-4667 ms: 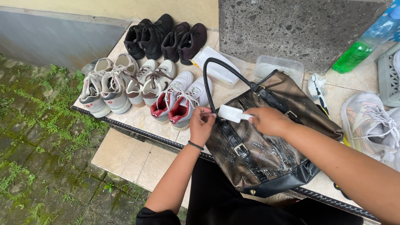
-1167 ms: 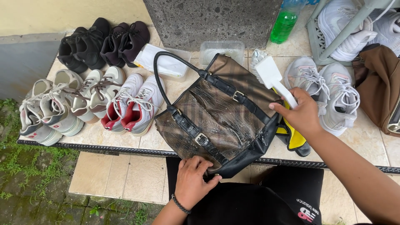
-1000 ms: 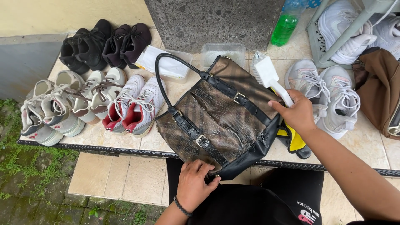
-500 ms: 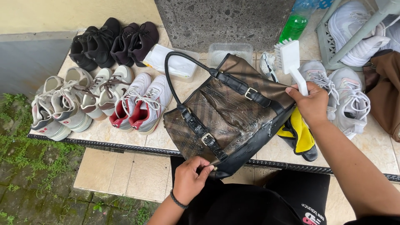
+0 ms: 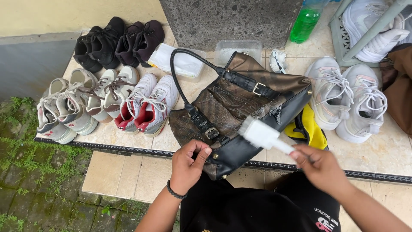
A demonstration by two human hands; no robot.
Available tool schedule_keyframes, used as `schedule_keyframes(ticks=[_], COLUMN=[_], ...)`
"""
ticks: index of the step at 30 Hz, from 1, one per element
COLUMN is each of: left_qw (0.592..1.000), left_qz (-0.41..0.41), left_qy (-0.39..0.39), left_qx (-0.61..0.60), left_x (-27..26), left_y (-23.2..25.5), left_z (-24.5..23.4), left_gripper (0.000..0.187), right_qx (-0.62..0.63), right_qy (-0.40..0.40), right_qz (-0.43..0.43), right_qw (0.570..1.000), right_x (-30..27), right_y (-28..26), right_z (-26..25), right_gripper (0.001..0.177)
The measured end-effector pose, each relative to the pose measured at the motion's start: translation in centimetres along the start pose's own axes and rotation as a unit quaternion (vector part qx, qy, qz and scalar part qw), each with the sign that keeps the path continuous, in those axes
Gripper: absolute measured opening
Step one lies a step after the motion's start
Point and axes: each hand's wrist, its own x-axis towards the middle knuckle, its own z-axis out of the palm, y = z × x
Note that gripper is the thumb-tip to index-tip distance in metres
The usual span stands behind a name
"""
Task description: The person scrubs a brown and black plaid handbag with a white brush, applying cleaning solution to the surface. They then wipe the bag with a yellow cloth to remove residue.
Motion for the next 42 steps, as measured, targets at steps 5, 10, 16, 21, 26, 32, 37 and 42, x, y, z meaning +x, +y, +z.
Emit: schedule_keyframes(ticks=[5,10,16,21,26,32,37,42], left_qw=[1.0,1.0,0.999,0.999,0.998,0.996,0.997,0.995], left_qz=[-0.013,-0.015,0.004,0.015,0.03,0.047,0.031,-0.015], left_qy=[0.009,0.016,0.028,0.038,0.053,0.058,0.044,0.027], left_qx=[0.02,0.001,-0.02,-0.023,-0.028,-0.039,-0.048,-0.096], left_x=[0.0,0.5,0.4,0.3,-0.1,-0.3,0.5,1.3], left_y=[-0.2,-0.2,-0.3,-0.5,-0.4,-0.8,-0.4,0.9], left_z=[-0.1,0.7,0.8,1.5,2.1,1.6,1.6,1.4], left_gripper=[0.018,0.02,0.024,0.025,0.022,0.02,0.023,0.026], right_qx=[-0.006,0.046,-0.027,-0.036,0.015,0.015,-0.036,0.107], right_qy=[0.141,0.032,-0.012,0.136,-0.037,0.008,0.163,-0.034], right_qz=[0.099,-0.044,0.124,0.126,-0.01,0.145,0.138,-0.059], right_qw=[0.985,0.997,0.992,0.982,0.999,0.989,0.976,0.992], right_x=[2.0,-1.9,1.0,2.2,-1.8,1.9,2.4,-2.3], right_y=[1.9,-0.4,-0.7,2.1,-3.7,-1.6,1.6,-2.7], right_z=[-4.8,0.4,-1.9,-6.7,-0.4,-3.4,-6.5,1.4], right_gripper=[0.029,0.028,0.037,0.035,0.03,0.036,0.032,0.026])
